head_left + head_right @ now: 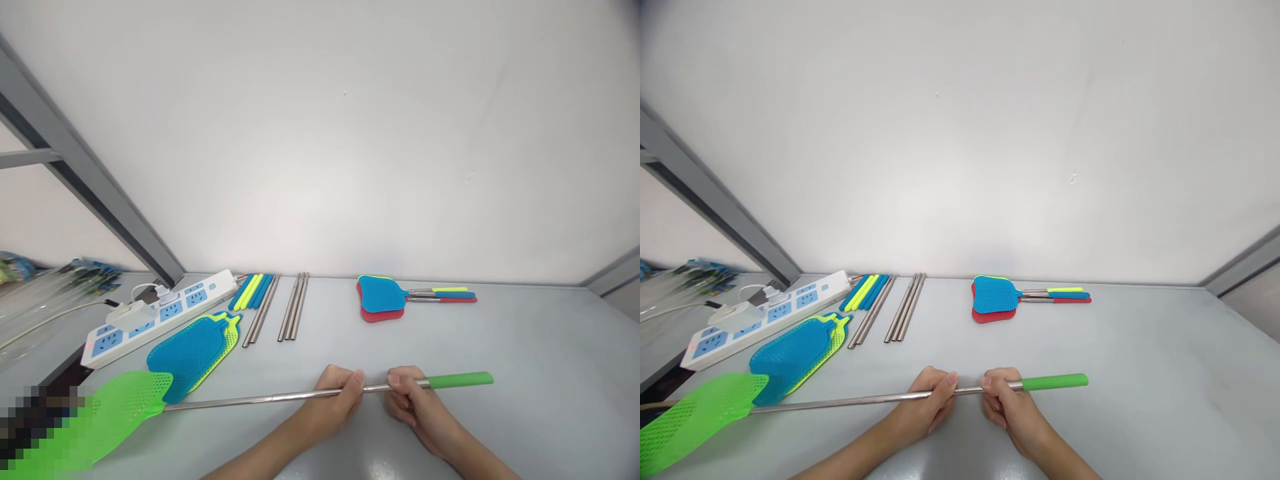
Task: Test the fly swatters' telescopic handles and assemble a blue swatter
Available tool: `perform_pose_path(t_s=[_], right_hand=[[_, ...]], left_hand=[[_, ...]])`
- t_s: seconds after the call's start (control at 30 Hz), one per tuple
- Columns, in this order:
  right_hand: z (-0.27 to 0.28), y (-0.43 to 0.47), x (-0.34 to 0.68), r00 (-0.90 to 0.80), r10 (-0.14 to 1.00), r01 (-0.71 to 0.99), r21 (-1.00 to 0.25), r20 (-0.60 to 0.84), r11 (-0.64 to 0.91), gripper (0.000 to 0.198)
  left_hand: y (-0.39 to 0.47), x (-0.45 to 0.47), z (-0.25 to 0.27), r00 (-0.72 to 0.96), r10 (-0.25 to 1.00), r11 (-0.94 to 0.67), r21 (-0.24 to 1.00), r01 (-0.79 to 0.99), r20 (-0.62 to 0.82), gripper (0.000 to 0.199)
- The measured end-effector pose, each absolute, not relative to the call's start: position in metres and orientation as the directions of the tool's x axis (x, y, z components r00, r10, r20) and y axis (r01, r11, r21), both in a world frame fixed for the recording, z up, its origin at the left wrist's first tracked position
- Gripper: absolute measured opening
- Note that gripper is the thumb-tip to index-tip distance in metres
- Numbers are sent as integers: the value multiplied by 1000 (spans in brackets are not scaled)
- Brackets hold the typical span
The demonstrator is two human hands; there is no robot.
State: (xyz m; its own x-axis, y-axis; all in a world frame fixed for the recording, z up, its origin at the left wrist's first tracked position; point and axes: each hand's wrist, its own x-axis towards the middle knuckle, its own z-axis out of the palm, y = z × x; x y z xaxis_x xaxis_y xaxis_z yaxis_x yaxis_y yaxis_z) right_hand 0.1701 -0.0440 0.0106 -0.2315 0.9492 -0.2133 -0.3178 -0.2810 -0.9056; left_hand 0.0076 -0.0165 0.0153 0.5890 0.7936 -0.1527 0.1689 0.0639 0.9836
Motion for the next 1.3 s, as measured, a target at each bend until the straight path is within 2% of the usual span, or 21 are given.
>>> perform_pose_path(t_s=[0.53,0.73,0.93,1.3], right_hand=[[12,-42,169,-247,950,-345,-899,-190,-269,35],[17,-41,169,-331,926,-376,-874,-184,-308,37],[20,-41,170,-341,924,-406,-859,-174,-312,36],[18,-41,170,-333,924,-390,-865,-186,-314,35]], left_hand=[[-14,10,16,574,813,19,990,142,-98,53],[-12,11,16,520,848,80,995,67,-103,52],[-13,11,16,488,867,76,995,67,-99,51],[-12,9,15,530,842,95,995,40,-102,49]])
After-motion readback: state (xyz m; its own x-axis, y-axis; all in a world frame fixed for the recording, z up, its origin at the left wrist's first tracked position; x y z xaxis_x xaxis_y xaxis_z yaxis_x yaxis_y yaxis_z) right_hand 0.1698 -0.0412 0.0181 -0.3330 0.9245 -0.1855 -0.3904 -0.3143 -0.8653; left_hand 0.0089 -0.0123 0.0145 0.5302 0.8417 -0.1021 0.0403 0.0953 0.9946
